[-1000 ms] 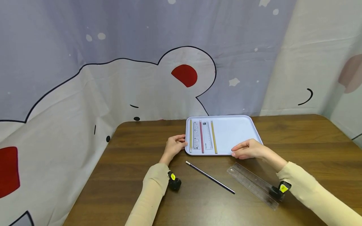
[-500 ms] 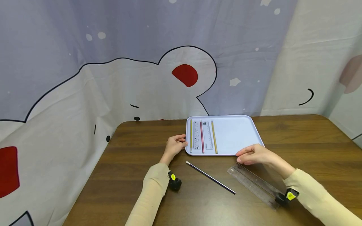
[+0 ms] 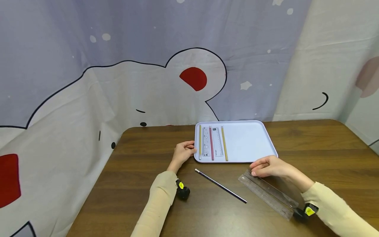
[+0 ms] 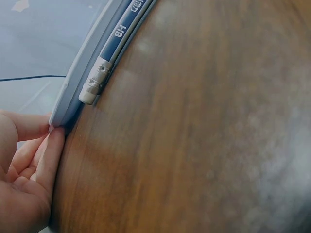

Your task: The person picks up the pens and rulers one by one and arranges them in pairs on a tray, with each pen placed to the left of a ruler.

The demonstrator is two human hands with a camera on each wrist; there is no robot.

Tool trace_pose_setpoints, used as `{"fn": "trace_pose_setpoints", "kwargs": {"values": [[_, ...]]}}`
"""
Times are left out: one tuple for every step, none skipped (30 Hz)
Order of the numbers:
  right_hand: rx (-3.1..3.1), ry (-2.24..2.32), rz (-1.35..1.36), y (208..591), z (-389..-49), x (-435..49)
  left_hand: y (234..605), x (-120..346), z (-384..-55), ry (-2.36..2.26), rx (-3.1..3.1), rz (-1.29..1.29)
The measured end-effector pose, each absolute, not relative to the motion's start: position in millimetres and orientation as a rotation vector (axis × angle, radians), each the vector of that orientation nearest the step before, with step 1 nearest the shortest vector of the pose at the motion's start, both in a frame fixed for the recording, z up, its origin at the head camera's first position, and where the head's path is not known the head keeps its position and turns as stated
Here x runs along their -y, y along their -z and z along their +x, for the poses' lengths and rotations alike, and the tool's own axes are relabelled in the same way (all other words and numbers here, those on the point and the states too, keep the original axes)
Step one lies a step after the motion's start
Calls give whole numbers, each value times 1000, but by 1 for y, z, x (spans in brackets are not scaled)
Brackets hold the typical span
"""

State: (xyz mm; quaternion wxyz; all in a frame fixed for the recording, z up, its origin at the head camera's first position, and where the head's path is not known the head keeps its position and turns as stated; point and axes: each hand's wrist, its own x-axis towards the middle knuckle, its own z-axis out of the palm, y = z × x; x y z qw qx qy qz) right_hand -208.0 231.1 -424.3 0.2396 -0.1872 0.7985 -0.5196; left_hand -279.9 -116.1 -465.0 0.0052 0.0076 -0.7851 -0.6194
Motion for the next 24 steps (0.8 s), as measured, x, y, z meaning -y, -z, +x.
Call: {"fn": "trace_pose_setpoints", "kwargs": {"values": [[-2196, 1414, -520, 424, -207, -232, 465, 116, -280, 1942, 2456, 23], [-2209, 1405, -523, 424, -206, -232, 465, 116, -280, 1944, 2455, 23], [-2224, 1395, -528, 424, -206, -233, 465, 116, -280, 1944, 2455, 17], [-2231, 1392, -531, 424, -205, -234, 465, 116, -280, 1946, 2453, 16], [-2239, 1387, -530, 424, -205, -235, 465, 116, -281, 1954, 2451, 23], [-2242, 1386, -529, 424, -204, -235, 465, 116, -281, 1954, 2452, 22], [-2243, 1387, -527, 424, -204, -236, 465, 116, -281, 1955, 2453, 22], [-2246, 1387, -518, 424, -203, -237, 465, 116, -281, 1954, 2454, 22], [-2247, 1387, -515, 424, -203, -237, 465, 116, -281, 1952, 2456, 19], [-2247, 1388, -511, 424, -202, -238, 465, 116, -281, 1954, 2457, 24], [-2246, 1388, -507, 424, -202, -238, 465, 116, -281, 1954, 2458, 23], [-2244, 1390, -502, 424, -201, -238, 465, 116, -281, 1955, 2459, 22], [-2243, 1390, -498, 425, -201, -239, 465, 116, -281, 1955, 2459, 22], [-2242, 1389, -496, 425, -200, -239, 466, 116, -281, 1955, 2460, 21], [-2241, 1389, -494, 425, -199, -239, 466, 116, -281, 1954, 2460, 17], [-2240, 1389, -493, 425, -199, -240, 466, 116, -281, 1955, 2458, 16], [-2241, 1386, -491, 425, -198, -240, 466, 116, -281, 1958, 2456, 16], [-2243, 1383, -490, 425, -198, -240, 466, 117, -281, 1955, 2456, 13], [-2247, 1378, -491, 426, -197, -241, 466, 117, -281, 1955, 2455, 9], [-2251, 1373, -498, 426, -197, -241, 466, 117, -281, 1951, 2456, 4], [-2255, 1370, -496, 427, -197, -242, 466, 117, -281, 1950, 2456, 1], [-2257, 1368, -497, 427, -197, -242, 466, 117, -282, 1950, 2456, 2], [-2262, 1364, -495, 428, -196, -242, 467, 117, -282, 1952, 2454, -2], [-2264, 1364, -496, 428, -196, -243, 467, 117, -282, 1954, 2452, -12]]}}
